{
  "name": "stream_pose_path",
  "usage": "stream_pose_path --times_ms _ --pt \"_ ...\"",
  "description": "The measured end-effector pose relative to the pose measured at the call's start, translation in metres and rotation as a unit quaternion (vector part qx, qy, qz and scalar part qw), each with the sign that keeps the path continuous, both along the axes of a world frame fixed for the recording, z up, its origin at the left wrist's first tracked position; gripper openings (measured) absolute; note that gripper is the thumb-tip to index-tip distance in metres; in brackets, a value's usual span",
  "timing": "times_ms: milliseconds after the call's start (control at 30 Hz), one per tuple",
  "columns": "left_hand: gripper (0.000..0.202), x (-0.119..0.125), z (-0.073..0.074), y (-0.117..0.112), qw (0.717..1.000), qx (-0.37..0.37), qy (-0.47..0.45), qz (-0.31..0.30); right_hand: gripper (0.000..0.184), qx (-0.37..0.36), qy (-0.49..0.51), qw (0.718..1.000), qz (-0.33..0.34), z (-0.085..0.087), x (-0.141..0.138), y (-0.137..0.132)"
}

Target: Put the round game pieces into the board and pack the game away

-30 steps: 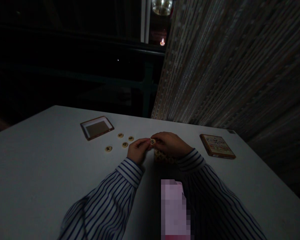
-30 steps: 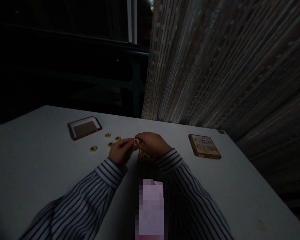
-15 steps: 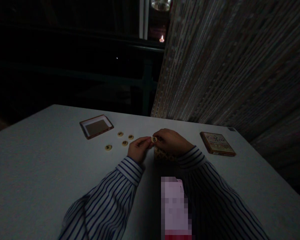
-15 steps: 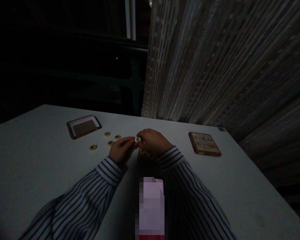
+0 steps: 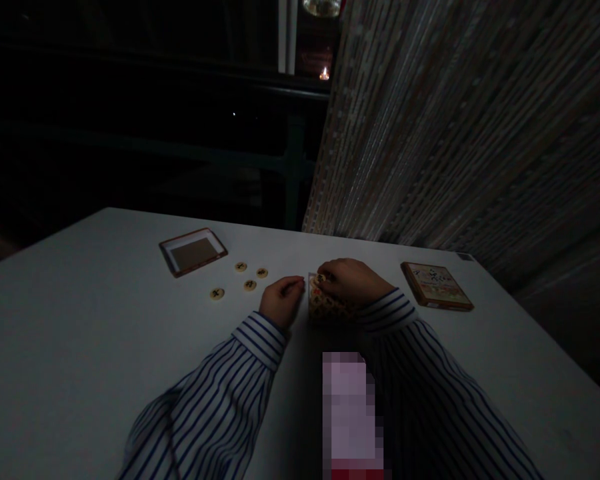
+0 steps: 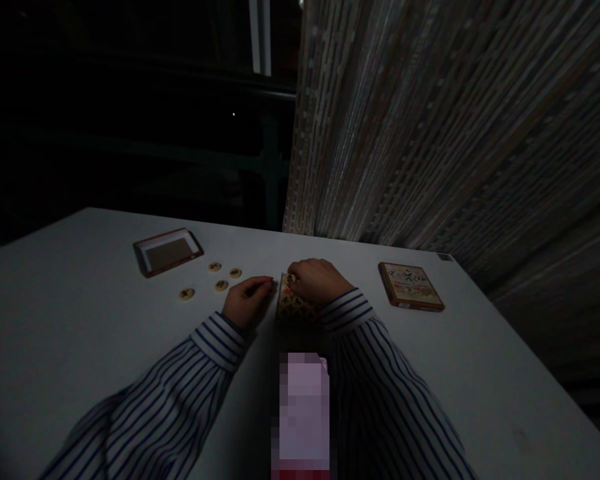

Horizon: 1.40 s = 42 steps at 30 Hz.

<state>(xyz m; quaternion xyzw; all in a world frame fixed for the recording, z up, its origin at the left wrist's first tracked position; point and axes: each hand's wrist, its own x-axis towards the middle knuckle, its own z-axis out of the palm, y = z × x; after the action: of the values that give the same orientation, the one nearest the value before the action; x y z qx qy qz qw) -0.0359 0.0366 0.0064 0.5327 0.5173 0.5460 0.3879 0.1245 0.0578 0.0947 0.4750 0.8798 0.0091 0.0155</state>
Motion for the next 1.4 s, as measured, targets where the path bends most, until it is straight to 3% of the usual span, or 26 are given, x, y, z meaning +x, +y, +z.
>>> stream_pose_path --times_ms 333,667,933,1400 --pt "0.017 0.001 0.006 -0.002 1.000 -0.004 -0.021 0.002 0.033 -0.016 -0.019 0.999 0.024 -0.007 -0.002 0.004" --pt "0.022 0.000 0.005 -0.001 1.000 -0.003 0.025 -0.004 0.031 -0.001 -0.012 0.999 0.037 -0.014 -0.001 0.005" --pt "0.018 0.001 0.008 -0.002 1.000 0.001 0.007 0.006 0.030 -0.026 -0.014 0.999 0.030 -0.013 -0.002 0.005" --pt "0.021 -0.001 0.000 0.000 1.000 0.007 0.014 -0.007 0.027 -0.024 0.001 0.999 0.048 -0.010 0.000 0.005"
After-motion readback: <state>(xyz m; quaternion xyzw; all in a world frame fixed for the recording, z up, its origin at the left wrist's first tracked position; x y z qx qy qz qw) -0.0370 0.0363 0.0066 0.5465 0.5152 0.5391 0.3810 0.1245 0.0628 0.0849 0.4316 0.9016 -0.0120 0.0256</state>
